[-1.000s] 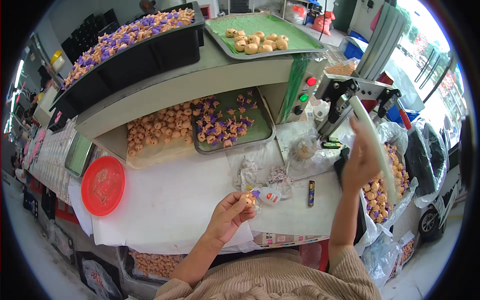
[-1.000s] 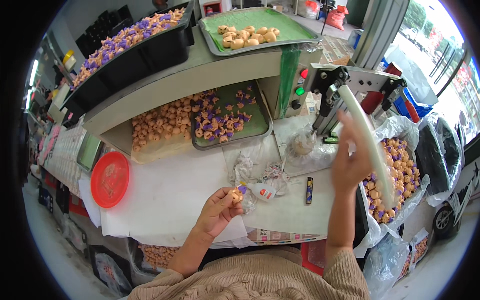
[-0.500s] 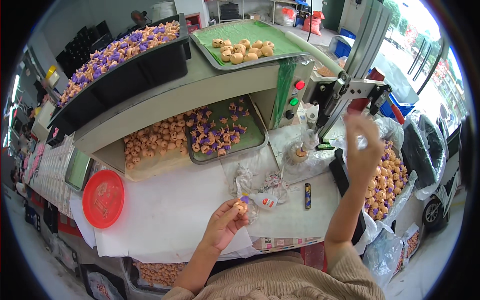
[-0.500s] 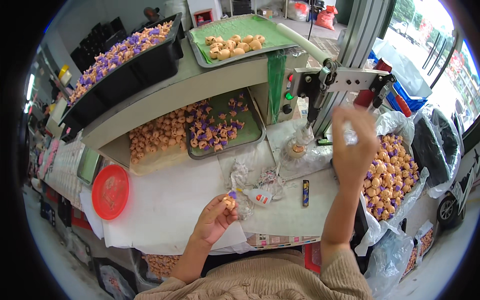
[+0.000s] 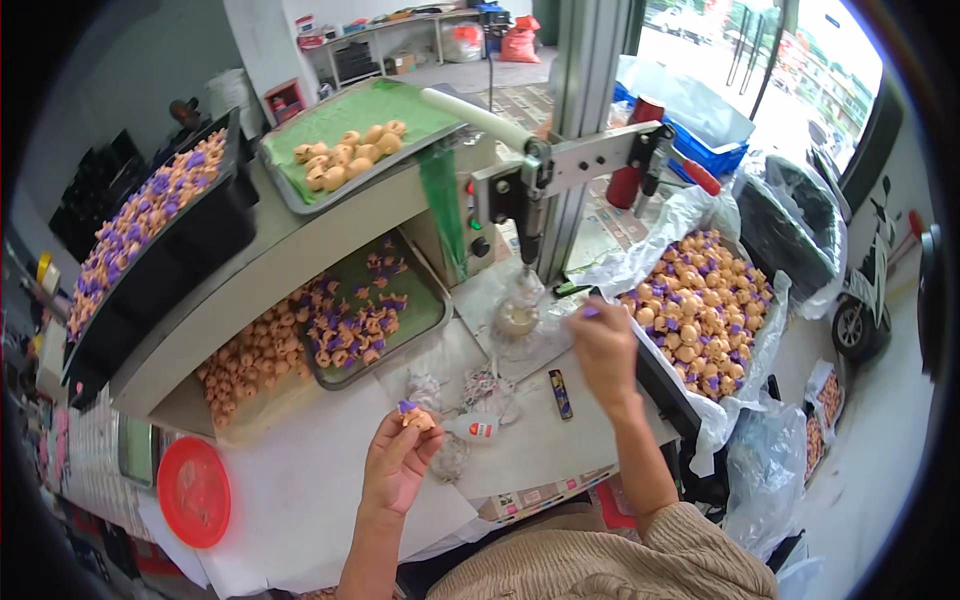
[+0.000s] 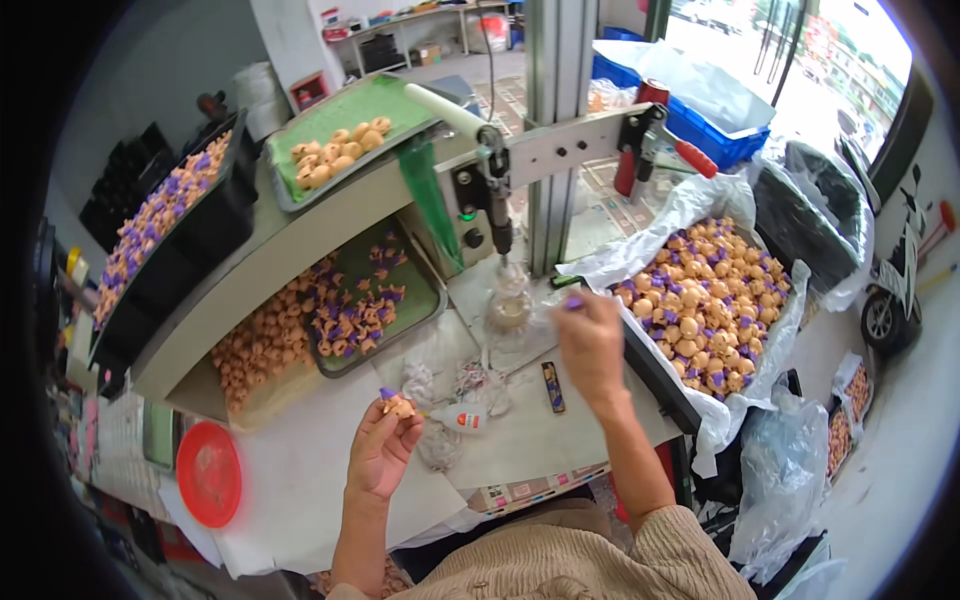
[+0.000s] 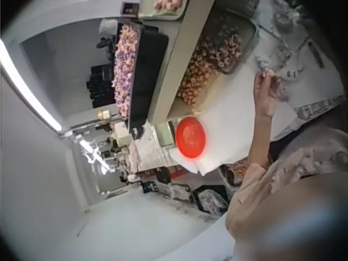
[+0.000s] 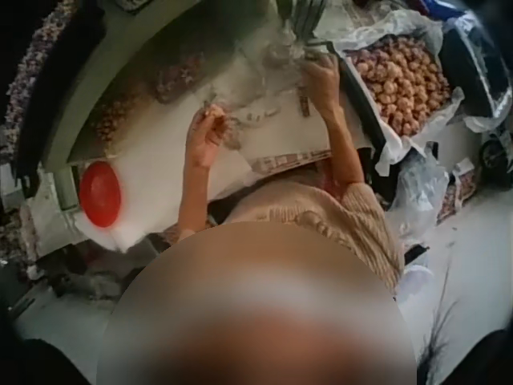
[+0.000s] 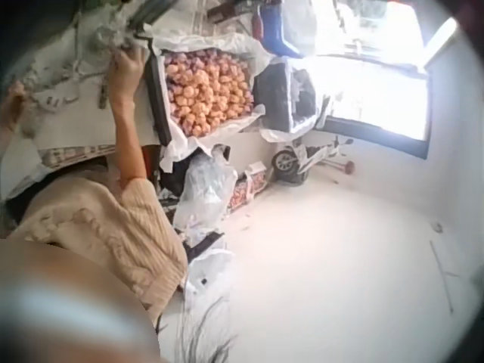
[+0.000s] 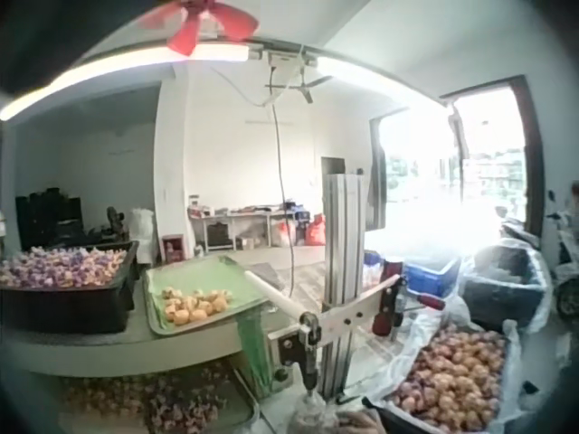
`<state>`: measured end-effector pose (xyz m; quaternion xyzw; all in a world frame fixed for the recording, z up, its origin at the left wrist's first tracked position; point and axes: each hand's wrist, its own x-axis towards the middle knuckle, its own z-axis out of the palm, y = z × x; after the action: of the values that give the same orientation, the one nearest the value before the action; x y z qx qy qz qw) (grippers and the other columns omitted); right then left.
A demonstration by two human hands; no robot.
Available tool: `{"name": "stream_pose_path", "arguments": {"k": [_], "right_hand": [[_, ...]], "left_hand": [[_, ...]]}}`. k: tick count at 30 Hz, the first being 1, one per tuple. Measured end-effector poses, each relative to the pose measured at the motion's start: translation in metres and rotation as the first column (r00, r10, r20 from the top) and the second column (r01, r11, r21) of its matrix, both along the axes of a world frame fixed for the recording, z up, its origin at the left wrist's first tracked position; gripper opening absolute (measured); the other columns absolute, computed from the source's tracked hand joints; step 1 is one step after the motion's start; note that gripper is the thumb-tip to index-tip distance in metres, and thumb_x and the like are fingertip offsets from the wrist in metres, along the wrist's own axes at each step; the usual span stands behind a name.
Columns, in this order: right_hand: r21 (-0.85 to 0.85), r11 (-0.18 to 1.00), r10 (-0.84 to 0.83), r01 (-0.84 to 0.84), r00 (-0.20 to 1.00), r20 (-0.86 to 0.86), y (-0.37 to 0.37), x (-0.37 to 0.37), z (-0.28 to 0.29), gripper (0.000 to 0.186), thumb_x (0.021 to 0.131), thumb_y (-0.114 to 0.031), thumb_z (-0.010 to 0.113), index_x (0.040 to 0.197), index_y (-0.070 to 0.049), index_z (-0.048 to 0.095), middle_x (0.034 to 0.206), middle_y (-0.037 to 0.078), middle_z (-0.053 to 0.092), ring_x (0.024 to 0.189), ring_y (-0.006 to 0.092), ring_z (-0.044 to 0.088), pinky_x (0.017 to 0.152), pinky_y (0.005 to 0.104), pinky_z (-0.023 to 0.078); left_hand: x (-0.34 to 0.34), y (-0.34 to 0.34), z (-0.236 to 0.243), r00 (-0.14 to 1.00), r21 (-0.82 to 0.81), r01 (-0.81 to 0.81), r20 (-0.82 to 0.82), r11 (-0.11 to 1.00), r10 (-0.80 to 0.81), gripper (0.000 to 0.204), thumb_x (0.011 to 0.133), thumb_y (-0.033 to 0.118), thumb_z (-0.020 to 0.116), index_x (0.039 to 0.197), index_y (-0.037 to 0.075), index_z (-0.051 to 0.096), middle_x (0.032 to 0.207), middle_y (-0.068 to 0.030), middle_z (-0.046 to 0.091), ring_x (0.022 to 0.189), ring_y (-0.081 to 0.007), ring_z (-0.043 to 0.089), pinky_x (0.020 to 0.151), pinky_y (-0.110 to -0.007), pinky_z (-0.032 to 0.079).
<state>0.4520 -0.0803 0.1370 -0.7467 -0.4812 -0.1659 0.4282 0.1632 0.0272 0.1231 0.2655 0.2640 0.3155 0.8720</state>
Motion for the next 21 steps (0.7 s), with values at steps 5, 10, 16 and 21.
{"name": "stream_pose_path", "arguments": {"k": [5,10,16,21], "right_hand": [[0.016,0.907,-0.42,0.421,0.899,0.129,-0.052,0.05,0.045,0.024,0.08,-0.002,0.064,0.103,-0.002,0.068,0.127,0.016,0.055,0.109,0.0313,0.053,0.096,0.0383,0.041],[0.022,0.924,-0.382,0.381,0.923,0.05,-0.062,0.039,0.052,0.022,0.084,-0.005,0.062,0.105,-0.002,0.067,0.126,0.017,0.057,0.113,0.0313,0.055,0.097,0.038,0.041],[0.055,0.994,-0.08,0.089,0.984,-0.158,-0.067,-0.013,0.056,0.015,0.081,0.002,0.064,0.095,0.001,0.069,0.097,0.012,0.069,0.087,0.0205,0.064,0.078,0.0291,0.049],[0.081,0.992,0.121,-0.101,0.94,-0.319,-0.055,-0.039,0.056,0.014,0.082,0.003,0.064,0.095,0.002,0.069,0.087,0.011,0.068,0.074,0.0154,0.063,0.067,0.0248,0.049]], "left_hand": [[0.046,0.0,0.001,0.992,0.032,0.124,0.004,0.992,-0.124,0.022,0.092,0.007,0.056,0.114,0.005,0.057,0.104,-0.0088,0.063,0.092,-0.0179,0.065,0.079,-0.027,0.056],[0.104,0.013,0.004,0.974,0.073,0.213,-0.095,0.974,-0.206,0.025,0.089,0.011,0.063,0.112,0.004,0.058,0.102,-0.0059,0.064,0.091,-0.0144,0.063,0.079,-0.025,0.053],[0.17,0.039,-0.039,0.967,0.361,0.205,-0.219,0.91,-0.131,0.025,0.088,0.013,0.066,0.111,0.005,0.06,0.1,-0.0017,0.062,0.087,-0.01,0.059,0.078,-0.021,0.047],[0.208,0.041,-0.065,0.922,0.775,0.162,-0.34,0.611,0.186,0.028,0.078,0.01,0.073,0.102,0.001,0.061,0.107,-0.0027,0.049,0.093,-0.0127,0.055,0.078,-0.023,0.046]]}}
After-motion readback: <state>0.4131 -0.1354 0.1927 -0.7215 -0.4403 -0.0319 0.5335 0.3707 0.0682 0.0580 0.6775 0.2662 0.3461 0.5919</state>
